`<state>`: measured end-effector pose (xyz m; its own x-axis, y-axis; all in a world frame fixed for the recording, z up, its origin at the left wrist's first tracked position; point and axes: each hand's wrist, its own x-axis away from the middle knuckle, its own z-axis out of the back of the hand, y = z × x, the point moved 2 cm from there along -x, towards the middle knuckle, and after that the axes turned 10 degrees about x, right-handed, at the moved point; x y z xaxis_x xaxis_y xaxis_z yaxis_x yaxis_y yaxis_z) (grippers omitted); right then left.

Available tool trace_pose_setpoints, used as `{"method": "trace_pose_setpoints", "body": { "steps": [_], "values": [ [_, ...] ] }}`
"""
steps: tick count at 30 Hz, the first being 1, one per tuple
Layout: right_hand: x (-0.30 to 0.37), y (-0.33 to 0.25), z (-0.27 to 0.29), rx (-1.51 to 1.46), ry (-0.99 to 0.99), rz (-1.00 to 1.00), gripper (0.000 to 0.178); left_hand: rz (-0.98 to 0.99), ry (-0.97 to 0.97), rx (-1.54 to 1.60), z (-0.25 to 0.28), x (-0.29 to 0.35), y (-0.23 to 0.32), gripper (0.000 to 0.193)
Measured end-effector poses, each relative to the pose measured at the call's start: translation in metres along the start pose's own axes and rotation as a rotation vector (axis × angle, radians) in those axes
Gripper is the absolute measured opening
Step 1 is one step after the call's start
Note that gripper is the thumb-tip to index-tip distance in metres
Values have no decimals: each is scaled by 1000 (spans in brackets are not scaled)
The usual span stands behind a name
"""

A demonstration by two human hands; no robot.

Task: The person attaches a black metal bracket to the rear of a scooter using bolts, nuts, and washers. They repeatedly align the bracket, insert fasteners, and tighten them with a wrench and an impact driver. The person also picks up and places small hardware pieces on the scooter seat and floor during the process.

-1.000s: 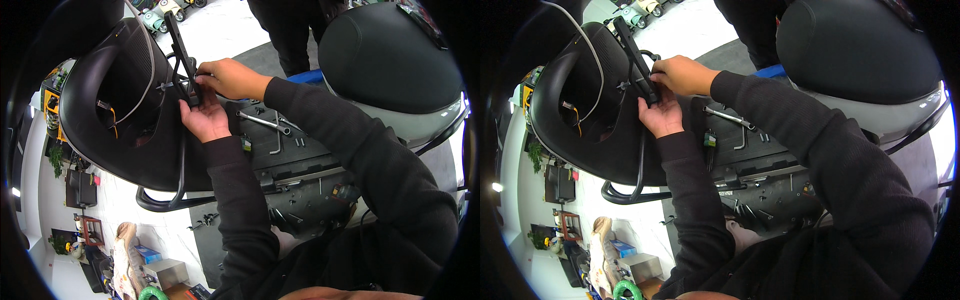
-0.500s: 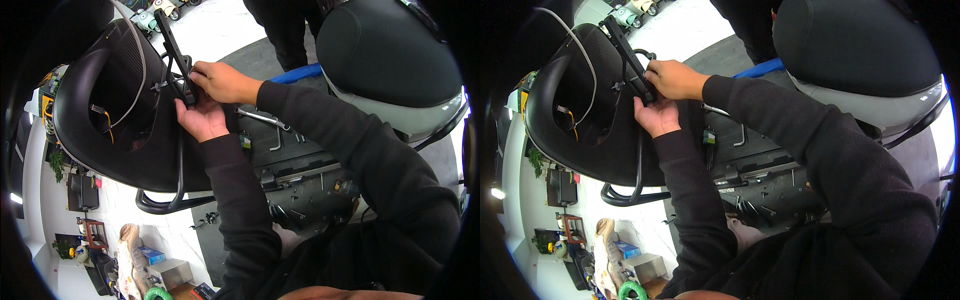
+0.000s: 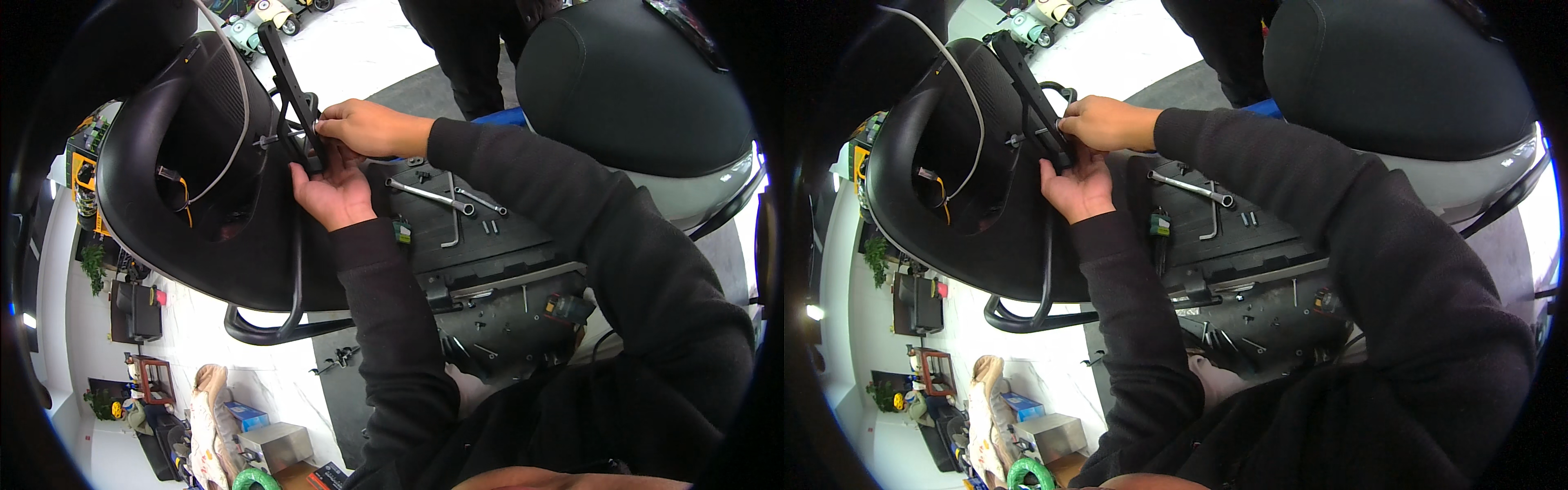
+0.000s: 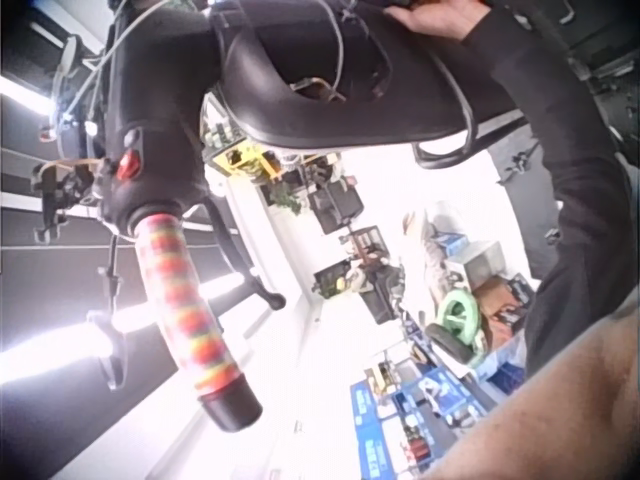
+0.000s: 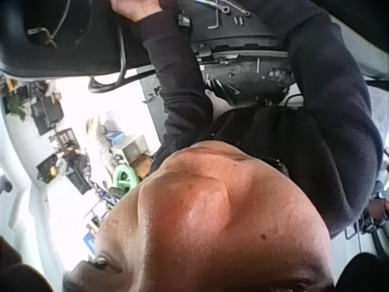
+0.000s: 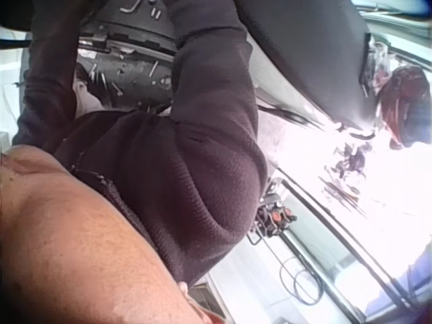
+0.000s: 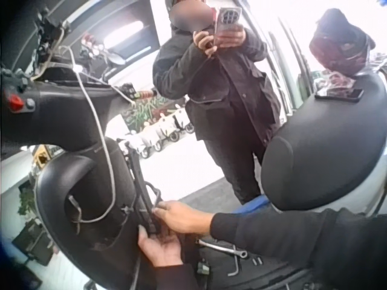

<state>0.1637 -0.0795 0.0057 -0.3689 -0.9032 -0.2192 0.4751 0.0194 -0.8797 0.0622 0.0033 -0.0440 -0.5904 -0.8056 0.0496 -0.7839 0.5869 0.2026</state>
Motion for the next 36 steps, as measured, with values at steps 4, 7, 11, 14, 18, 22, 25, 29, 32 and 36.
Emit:
{"method": "trace_pose_setpoints", "body": {
  "steps": [4,7,11,14,18,22,25,29,32,36],
  "values": [
    [5,-1,11,251,197,207,57,-28,8,53,-2,3,0,52],
    [-4,0,8,178,268,299,65,-27,33,92,-2,3,0,47],
    [-22,-5,-3,134,199,235,52,-42,46,72,-2,1,0,46],
    [-26,-13,-9,120,198,125,41,-41,32,44,-1,1,0,49],
    [-24,-22,-14,211,266,79,35,-13,30,57,0,0,1,51],
    [-24,-22,-16,172,267,67,33,-5,22,54,1,-1,2,51],
    [-27,-21,-18,179,279,85,31,-17,11,43,2,-2,0,51],
    [-29,-20,-19,168,248,100,35,-32,5,34,2,-2,-1,51],
    [-23,-14,-13,118,179,113,45,-22,-15,55,2,-2,-1,52],
    [-9,-2,-1,52,214,215,67,-1,-17,89,1,-2,0,53]
  ]
}}
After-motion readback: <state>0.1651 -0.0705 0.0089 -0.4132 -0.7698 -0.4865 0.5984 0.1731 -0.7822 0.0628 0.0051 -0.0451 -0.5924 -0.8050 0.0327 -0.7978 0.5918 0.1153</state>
